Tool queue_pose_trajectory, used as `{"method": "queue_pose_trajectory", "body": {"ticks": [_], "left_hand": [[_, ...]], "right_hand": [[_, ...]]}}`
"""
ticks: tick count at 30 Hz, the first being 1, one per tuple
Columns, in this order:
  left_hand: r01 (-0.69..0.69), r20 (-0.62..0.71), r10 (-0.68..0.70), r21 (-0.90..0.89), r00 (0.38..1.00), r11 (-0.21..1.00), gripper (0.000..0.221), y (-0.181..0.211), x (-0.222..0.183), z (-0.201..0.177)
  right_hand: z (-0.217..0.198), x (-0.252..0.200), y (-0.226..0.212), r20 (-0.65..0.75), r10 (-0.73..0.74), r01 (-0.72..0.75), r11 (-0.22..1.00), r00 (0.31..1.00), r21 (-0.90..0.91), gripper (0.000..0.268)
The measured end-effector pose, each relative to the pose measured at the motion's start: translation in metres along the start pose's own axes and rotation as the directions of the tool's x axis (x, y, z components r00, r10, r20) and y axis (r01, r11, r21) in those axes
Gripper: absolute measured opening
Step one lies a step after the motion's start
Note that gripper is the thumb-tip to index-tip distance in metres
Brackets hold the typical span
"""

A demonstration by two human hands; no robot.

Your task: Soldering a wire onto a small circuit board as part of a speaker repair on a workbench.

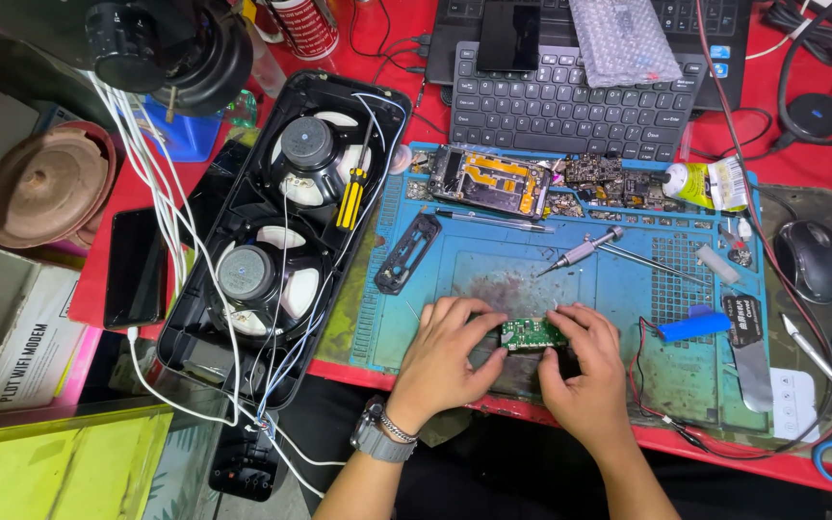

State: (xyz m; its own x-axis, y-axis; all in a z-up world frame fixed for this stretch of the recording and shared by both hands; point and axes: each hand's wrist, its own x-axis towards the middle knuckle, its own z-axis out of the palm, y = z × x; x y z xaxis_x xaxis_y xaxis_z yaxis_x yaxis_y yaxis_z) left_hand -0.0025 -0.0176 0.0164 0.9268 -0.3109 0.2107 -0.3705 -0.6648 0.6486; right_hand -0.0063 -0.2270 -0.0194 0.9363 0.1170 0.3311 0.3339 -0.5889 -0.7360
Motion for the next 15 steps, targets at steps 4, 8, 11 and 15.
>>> {"method": "queue_pose_trajectory", "body": {"ticks": [4,8,11,15], "left_hand": [[-0.017,-0.005,0.017,-0.011,1.000,1.000,0.039,-0.0010,-0.0010,-0.0002],[-0.022,-0.012,0.022,-0.015,1.000,1.000,0.040,-0.0009,-0.0009,-0.0003],[-0.019,-0.016,0.019,0.002,1.000,1.000,0.038,-0.0004,-0.0003,-0.0002],[-0.001,0.001,0.001,0.007,1.000,1.000,0.038,0.0001,0.0000,0.0008]], "right_hand": [[0.0001,0.0007,-0.0015,0.000,-0.022,0.022,0.999,1.000,-0.024,0.040],[0.0001,0.0006,-0.0020,0.010,-0.046,0.047,0.998,0.999,-0.033,0.039],[0.0005,0.0017,-0.0022,-0.009,-0.083,0.083,0.996,0.997,-0.028,0.036],[-0.0004,0.0017,-0.0033,0.018,-0.064,0.065,0.998,0.998,-0.028,0.035]]}}
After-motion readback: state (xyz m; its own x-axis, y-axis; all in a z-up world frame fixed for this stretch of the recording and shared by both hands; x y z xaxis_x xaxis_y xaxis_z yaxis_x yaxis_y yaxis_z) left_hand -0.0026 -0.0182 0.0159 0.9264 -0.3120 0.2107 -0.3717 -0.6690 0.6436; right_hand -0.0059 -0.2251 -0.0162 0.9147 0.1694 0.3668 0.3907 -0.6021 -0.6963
